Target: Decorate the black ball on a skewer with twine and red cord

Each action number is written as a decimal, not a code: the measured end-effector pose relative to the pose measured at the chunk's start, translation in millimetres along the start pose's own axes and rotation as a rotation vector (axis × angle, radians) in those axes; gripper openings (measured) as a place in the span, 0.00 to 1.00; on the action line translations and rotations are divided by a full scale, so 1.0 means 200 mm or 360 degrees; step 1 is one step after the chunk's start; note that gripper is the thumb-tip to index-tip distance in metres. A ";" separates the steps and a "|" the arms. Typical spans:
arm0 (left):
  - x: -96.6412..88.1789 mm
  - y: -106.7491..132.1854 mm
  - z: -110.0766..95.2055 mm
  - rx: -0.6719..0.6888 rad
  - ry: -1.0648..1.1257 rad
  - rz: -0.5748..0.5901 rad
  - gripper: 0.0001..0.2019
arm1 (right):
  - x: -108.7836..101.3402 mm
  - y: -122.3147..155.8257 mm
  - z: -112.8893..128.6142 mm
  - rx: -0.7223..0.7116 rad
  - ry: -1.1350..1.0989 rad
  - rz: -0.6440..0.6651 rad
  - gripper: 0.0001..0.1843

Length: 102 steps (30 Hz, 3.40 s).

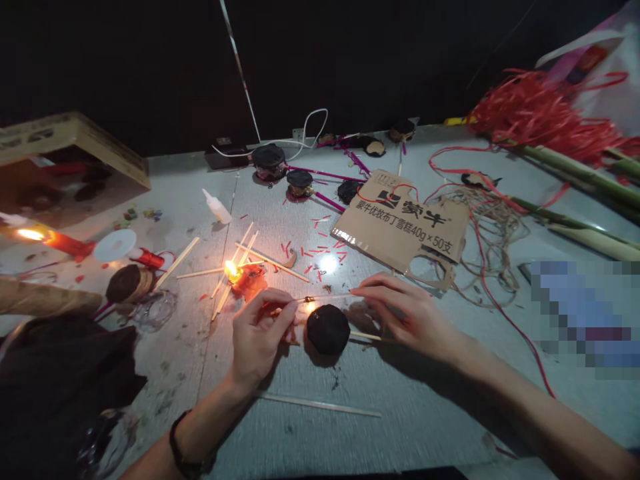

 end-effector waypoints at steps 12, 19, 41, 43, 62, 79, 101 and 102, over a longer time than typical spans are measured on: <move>-0.01 0.00 0.00 0.0084 0.0000 0.0026 0.05 | 0.00 0.01 0.00 -0.0012 0.0012 0.0022 0.23; -0.01 -0.01 0.01 0.0134 0.0009 0.0041 0.07 | 0.01 0.02 -0.01 -0.0021 -0.0008 0.0042 0.24; -0.01 -0.02 0.00 0.0098 -0.0030 0.0035 0.05 | 0.01 0.01 -0.01 -0.0038 -0.0006 0.0038 0.22; 0.00 -0.01 0.00 0.0098 -0.0035 0.0039 0.06 | 0.01 0.01 -0.01 -0.0042 -0.0016 0.0036 0.22; 0.00 -0.01 0.01 0.0089 -0.0022 0.0057 0.09 | 0.00 0.00 0.01 -0.0008 -0.0033 0.0074 0.22; 0.00 0.00 0.02 -0.0016 0.0057 0.0092 0.08 | 0.01 0.01 0.01 -0.0015 -0.0030 0.0119 0.25; -0.01 -0.01 0.02 -0.0072 0.0128 0.0124 0.07 | 0.01 -0.08 -0.01 -0.0094 0.0063 0.0119 0.25; -0.01 -0.01 0.02 -0.0068 0.0136 0.0128 0.07 | 0.00 -0.08 -0.01 -0.0100 0.0052 0.0112 0.25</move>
Point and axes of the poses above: each hand's wrist, its own y-axis away from the middle knuckle, its own x-axis out of the palm, z = x × y, the point moved 3 cm from there along -y, towards the middle knuckle, and after that the axes turned 9 degrees about -x, right-handed, at the moved point
